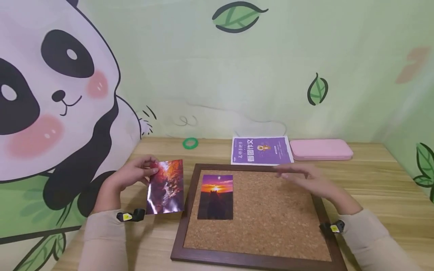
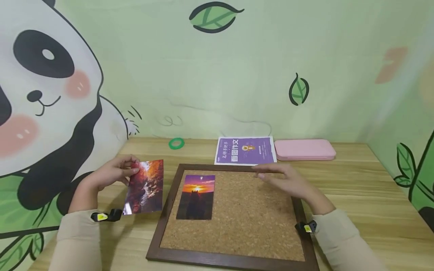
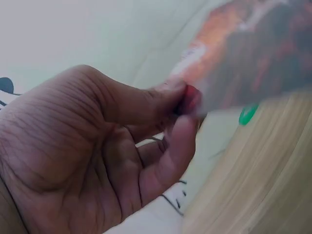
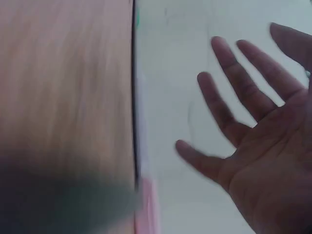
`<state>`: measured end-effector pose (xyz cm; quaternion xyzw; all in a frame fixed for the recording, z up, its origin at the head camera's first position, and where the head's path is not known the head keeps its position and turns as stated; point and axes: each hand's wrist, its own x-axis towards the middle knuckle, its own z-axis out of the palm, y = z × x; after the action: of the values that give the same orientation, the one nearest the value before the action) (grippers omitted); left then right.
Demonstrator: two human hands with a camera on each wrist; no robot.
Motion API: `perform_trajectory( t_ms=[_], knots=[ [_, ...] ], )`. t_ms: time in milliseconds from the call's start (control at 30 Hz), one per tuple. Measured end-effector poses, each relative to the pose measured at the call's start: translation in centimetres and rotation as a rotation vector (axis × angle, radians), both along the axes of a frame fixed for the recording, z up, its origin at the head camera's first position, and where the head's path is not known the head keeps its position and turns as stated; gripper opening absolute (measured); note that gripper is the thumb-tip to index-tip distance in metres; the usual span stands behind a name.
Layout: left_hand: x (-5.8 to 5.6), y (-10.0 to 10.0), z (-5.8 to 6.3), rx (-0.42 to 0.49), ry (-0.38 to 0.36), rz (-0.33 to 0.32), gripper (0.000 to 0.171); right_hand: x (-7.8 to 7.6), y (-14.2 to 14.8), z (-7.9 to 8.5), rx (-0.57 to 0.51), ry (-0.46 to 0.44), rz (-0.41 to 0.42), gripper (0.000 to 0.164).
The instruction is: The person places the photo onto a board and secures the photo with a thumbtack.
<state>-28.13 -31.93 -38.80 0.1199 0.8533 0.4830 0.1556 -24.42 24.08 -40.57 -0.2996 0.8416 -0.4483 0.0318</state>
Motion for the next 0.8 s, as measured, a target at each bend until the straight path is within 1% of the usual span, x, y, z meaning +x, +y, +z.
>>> perform_trajectory(
  t_ms=[67,167,267,367,433,533,633,700,800],
  knots=[
    [-0.1,0.7,0.1,0.041,0.021,-0.006,0.026,0.4,2.6,-0.3,-0.014,-0.003,-0.066,0.031],
    [-0.4,2.2,0.1,0.099,0.044,-0.031,0.029,0.7,6.4,-1.2,-0.017,-0.024,-0.159,0.034],
    [-0.4,4.2,0.1,0.153,0.048,-0.063,0.034,0.5,9.6,-2.7,0.013,-0.023,-0.246,0.037],
    [-0.2,6.7,0.1,0.169,0.061,-0.100,0.040,0.2,11.8,-4.6,0.042,-0.011,-0.307,0.038],
    [0.0,8.7,-0.1,0.167,0.075,-0.129,0.041,0.0,12.5,-5.6,0.066,-0.007,-0.328,0.037],
    [0.2,12.3,-0.2,0.150,0.088,-0.187,0.042,-0.1,13.1,-6.5,0.085,-0.004,-0.327,0.036],
    [0.3,16.4,-0.3,0.142,0.093,-0.253,0.038,-0.1,13.4,-6.6,0.129,-0.019,-0.352,0.037],
    [0.2,19.1,-0.4,0.122,0.102,-0.297,0.037,-0.1,13.4,-6.5,0.157,-0.027,-0.371,0.037],
    [0.2,22.2,-1.0,0.096,0.100,-0.340,0.038,-0.1,13.0,-6.6,0.181,-0.022,-0.387,0.036]
  ],
)
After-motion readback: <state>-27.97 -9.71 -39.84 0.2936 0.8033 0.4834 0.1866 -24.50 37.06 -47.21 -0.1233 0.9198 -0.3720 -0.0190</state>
